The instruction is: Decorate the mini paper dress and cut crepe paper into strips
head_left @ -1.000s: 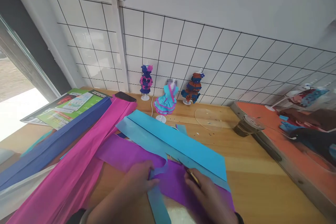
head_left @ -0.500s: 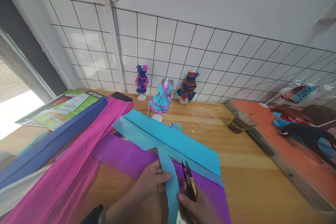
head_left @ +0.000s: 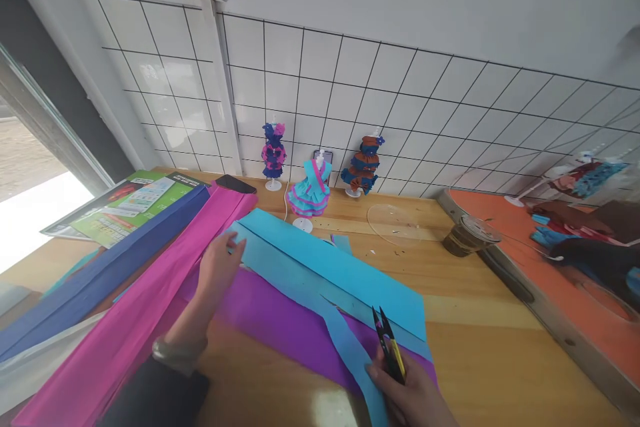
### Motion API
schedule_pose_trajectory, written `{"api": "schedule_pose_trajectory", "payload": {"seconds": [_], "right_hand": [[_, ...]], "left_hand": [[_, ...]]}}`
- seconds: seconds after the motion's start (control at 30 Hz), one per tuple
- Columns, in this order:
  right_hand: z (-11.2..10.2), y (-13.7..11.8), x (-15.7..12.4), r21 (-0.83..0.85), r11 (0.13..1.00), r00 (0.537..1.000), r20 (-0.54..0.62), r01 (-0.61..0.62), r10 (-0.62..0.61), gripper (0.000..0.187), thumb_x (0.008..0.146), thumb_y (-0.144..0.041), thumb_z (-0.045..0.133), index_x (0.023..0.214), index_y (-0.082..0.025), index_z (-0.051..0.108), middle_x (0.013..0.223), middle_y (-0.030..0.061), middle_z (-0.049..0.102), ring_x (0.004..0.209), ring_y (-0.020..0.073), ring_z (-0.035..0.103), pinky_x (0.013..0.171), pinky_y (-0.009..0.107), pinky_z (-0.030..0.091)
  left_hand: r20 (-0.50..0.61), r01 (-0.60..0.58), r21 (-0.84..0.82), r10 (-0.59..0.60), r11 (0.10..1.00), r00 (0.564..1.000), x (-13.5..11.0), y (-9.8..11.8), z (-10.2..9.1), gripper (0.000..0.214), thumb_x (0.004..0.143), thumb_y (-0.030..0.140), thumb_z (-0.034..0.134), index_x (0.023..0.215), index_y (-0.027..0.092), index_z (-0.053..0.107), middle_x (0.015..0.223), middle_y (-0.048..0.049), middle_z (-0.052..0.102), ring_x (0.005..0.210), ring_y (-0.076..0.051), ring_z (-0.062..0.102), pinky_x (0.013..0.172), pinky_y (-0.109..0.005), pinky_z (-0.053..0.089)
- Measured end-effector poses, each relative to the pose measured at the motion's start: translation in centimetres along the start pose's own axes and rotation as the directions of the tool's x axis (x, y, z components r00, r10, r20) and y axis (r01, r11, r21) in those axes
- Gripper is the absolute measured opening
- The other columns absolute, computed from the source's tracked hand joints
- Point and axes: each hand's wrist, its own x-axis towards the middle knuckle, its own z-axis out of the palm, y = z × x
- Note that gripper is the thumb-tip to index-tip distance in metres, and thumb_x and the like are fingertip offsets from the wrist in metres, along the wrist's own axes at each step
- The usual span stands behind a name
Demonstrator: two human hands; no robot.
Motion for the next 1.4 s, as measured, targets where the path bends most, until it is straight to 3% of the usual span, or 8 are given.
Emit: {"api": "schedule_pose_trajectory", "payload": {"seconds": [0.07, 0.13, 0.4, 0.6, 0.83, 0.97, 1.23, 1.4], "right_hand": [[-0.1, 0.0, 0.0, -0.031, 1.000, 1.000, -0.006, -0.004, 0.003, 0.041, 0.059, -0.053, 0.067, 0.070, -0.020, 0.045, 0.053, -0.0086, 0.039, 0.039, 0.0046, 0.027, 0.037, 0.019, 0.021], [-0.2, 0.0, 0.0, -0.036, 0.999, 0.999, -0.020, 0.025, -0.026, 0.040, 0.058, -0.052, 0.068, 0.069, -0.020, 0.047, 0.055, -0.0069, 0.042, 0.043, 0.0063, 0.033, 0.040, 0.019, 0.027], [-1.4, -1.0, -0.4, -0.142, 0.986, 0.996, 0.009, 0.090, -0.089, 0.028, 0.064, -0.042, 0.066, 0.068, -0.019, 0.053, 0.064, -0.0022, 0.051, 0.063, 0.0139, 0.047, 0.059, 0.022, 0.040], [-2.7, -1.0, 0.1, -0.292, 0.945, 0.985, -0.046, 0.145, -0.165, 0.028, 0.069, -0.046, 0.059, 0.066, -0.020, 0.049, 0.061, -0.0022, 0.051, 0.060, 0.0144, 0.048, 0.056, 0.023, 0.040], [-6.2, -1.8, 1.9, -0.545, 0.811, 0.970, 0.015, 0.212, -0.243, 0.023, 0.074, -0.042, 0.054, 0.071, -0.019, 0.054, 0.066, 0.0001, 0.057, 0.065, 0.0169, 0.053, 0.061, 0.024, 0.042], [-7.8, -2.7, 2.7, -0.621, 0.753, 0.961, 0.004, 0.218, -0.275, 0.020, 0.073, -0.040, 0.052, 0.070, -0.020, 0.054, 0.065, 0.0003, 0.059, 0.062, 0.0178, 0.054, 0.057, 0.025, 0.041], [-8.6, -3.1, 3.9, -0.725, 0.655, 0.948, -0.013, 0.210, -0.318, 0.018, 0.075, -0.039, 0.048, 0.072, -0.022, 0.053, 0.065, 0.0008, 0.062, 0.059, 0.0187, 0.056, 0.056, 0.026, 0.042], [-7.5, -2.8, 2.8, -0.673, 0.725, 0.898, -0.218, 0.146, -0.382, 0.025, 0.076, -0.047, 0.048, 0.079, -0.022, 0.053, 0.083, 0.0058, 0.068, 0.070, 0.0218, 0.061, 0.064, 0.029, 0.044]], "left_hand": [[-0.105, -0.025, 0.143, 0.041, 0.989, 0.994, 2.4, -0.9, -0.3, 0.051, 0.083, 0.046, 0.037, 0.120, 0.013, 0.051, 0.117, -0.0147, 0.057, 0.109, -0.029, 0.051, 0.090, -0.038, 0.037], [-0.097, -0.009, 0.195, 0.029, 0.981, 0.995, 4.2, -1.3, 0.1, 0.052, 0.084, 0.043, 0.035, 0.121, 0.010, 0.050, 0.122, -0.0177, 0.054, 0.116, -0.030, 0.046, 0.097, -0.041, 0.030], [-0.050, 0.133, 0.153, -0.126, 0.979, 0.991, 8.4, -1.0, 2.4, 0.050, 0.079, 0.050, 0.041, 0.103, 0.012, 0.063, 0.103, -0.0207, 0.064, 0.101, -0.040, 0.054, 0.082, -0.052, 0.037], [-0.030, 0.083, 0.089, -0.080, 0.993, 0.996, 9.4, -0.9, 1.7, 0.041, 0.073, 0.030, 0.051, 0.109, 0.013, 0.059, 0.107, -0.0140, 0.063, 0.096, -0.029, 0.059, 0.073, -0.036, 0.045], [-0.093, -0.048, 0.078, 0.055, 0.996, 0.994, 6.1, 0.3, -2.8, 0.059, 0.073, 0.038, 0.052, 0.128, 0.018, 0.043, 0.082, -0.0033, 0.065, 0.082, -0.022, 0.061, 0.065, -0.029, 0.044], [-0.058, -0.020, 0.097, 0.025, 0.995, 0.998, 3.2, 0.1, -4.9, 0.063, 0.072, 0.039, 0.053, 0.130, 0.019, 0.040, 0.076, -0.0017, 0.065, 0.078, -0.022, 0.061, 0.063, -0.028, 0.042], [0.030, 0.052, 0.211, -0.060, 0.976, 0.998, -1.3, -4.0, -4.5, 0.060, 0.076, 0.042, 0.046, 0.131, 0.019, 0.039, 0.077, -0.0033, 0.063, 0.077, -0.024, 0.061, 0.059, -0.029, 0.042], [-0.038, -0.004, 0.401, 0.021, 0.916, 0.999, -3.7, -4.6, -4.7, 0.056, 0.082, 0.048, 0.040, 0.130, 0.019, 0.039, 0.106, -0.0129, 0.061, 0.094, -0.032, 0.057, 0.068, -0.038, 0.043]]}}
